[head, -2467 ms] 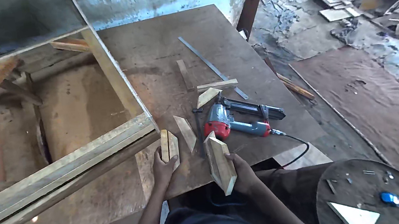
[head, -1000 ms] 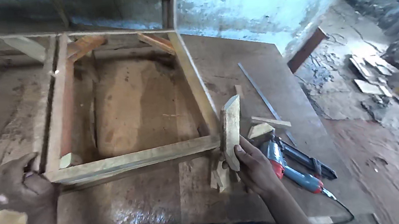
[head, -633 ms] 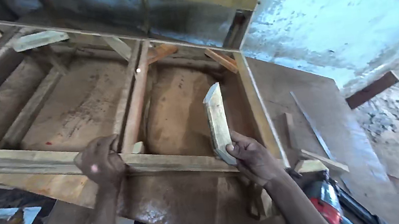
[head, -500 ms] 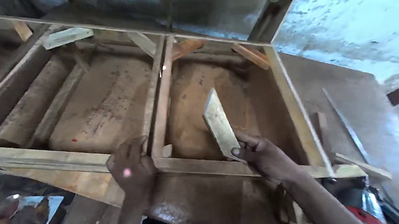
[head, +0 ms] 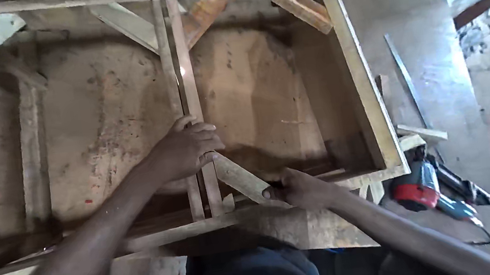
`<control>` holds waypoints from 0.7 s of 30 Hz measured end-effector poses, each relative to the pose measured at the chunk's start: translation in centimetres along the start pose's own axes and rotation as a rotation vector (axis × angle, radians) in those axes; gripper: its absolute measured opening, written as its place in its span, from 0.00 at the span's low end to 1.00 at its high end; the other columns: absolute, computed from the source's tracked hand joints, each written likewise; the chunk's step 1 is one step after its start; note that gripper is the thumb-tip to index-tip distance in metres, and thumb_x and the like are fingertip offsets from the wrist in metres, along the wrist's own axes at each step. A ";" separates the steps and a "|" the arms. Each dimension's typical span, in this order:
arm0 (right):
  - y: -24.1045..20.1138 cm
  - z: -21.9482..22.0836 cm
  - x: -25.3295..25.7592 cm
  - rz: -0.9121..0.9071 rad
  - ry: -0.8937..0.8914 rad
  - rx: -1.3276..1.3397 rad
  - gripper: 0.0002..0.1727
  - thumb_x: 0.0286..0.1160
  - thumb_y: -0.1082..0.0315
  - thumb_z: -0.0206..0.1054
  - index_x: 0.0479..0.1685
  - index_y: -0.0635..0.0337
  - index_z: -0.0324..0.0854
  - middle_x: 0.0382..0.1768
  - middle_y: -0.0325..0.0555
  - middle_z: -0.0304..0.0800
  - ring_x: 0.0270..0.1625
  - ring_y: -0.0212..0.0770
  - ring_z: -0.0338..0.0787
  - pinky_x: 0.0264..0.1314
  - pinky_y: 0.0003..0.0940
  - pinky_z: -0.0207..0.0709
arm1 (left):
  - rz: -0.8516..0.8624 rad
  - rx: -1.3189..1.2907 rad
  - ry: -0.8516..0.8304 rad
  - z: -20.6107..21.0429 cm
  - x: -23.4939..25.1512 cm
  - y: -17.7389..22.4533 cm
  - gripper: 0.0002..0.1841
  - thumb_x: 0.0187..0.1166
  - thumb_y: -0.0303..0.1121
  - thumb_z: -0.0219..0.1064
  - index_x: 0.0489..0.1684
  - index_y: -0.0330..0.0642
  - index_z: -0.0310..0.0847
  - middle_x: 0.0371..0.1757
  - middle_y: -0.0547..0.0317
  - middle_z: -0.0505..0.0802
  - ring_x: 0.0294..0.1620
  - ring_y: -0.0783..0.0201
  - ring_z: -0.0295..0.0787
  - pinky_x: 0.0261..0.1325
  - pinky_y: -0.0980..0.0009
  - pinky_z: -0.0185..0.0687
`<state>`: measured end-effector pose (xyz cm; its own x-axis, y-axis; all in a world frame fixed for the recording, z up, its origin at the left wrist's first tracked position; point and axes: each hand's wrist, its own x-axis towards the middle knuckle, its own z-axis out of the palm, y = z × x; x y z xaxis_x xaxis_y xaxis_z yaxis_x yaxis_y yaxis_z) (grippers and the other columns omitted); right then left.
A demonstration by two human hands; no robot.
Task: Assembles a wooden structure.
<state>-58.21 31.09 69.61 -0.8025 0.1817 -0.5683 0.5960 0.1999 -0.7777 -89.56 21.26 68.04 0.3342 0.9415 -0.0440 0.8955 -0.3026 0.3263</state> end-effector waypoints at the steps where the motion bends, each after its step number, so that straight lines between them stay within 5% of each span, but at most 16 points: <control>1: 0.0 0.1 0.1 0.001 0.010 -0.005 0.22 0.85 0.62 0.65 0.77 0.37 0.80 0.50 0.35 0.94 0.45 0.30 0.91 0.53 0.36 0.87 | 0.055 0.009 -0.068 -0.4 0.8 -0.9 0.22 0.90 0.58 0.49 0.63 0.67 0.89 0.68 0.76 0.91 0.87 0.64 0.69 0.95 0.42 0.39; 8: -0.1 -1.1 1.0 0.044 0.006 -0.106 0.27 0.85 0.61 0.65 0.84 0.38 0.75 0.61 0.39 0.92 0.59 0.35 0.92 0.67 0.41 0.84 | 0.192 -0.105 -0.290 -2.4 4.2 -3.9 0.16 0.85 0.59 0.59 0.53 0.74 0.94 0.52 0.79 0.95 0.71 0.68 0.83 0.93 0.34 0.36; 13: 0.8 -0.2 0.6 -0.026 0.045 -0.064 0.31 0.83 0.66 0.65 0.86 0.36 0.71 0.59 0.35 0.93 0.57 0.31 0.92 0.66 0.39 0.87 | 0.134 -0.110 -0.375 -2.7 5.0 -3.7 0.17 0.82 0.63 0.60 0.52 0.80 0.94 0.54 0.83 0.95 0.71 0.69 0.84 0.94 0.38 0.35; 18: 0.0 -1.0 -0.3 -0.010 -0.064 -0.201 0.35 0.82 0.68 0.66 0.91 0.42 0.64 0.57 0.42 0.93 0.54 0.37 0.93 0.62 0.44 0.87 | 0.126 -0.051 -0.458 -3.4 5.7 -3.2 0.15 0.81 0.63 0.61 0.52 0.82 0.94 0.55 0.83 0.96 0.70 0.68 0.85 0.93 0.36 0.35; 21: 0.2 -1.0 -1.6 0.090 -0.058 -0.300 0.26 0.84 0.64 0.65 0.82 0.39 0.76 0.54 0.38 0.94 0.53 0.37 0.93 0.60 0.45 0.87 | 0.131 -0.040 -0.453 -3.3 5.7 -3.4 0.14 0.81 0.61 0.63 0.53 0.81 0.94 0.54 0.81 0.96 0.70 0.67 0.85 0.93 0.36 0.35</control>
<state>-56.77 31.82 70.60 -0.7410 0.1584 -0.6526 0.6398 0.4617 -0.6144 -91.64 28.11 69.81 0.5465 0.7331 -0.4049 0.8280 -0.4005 0.3924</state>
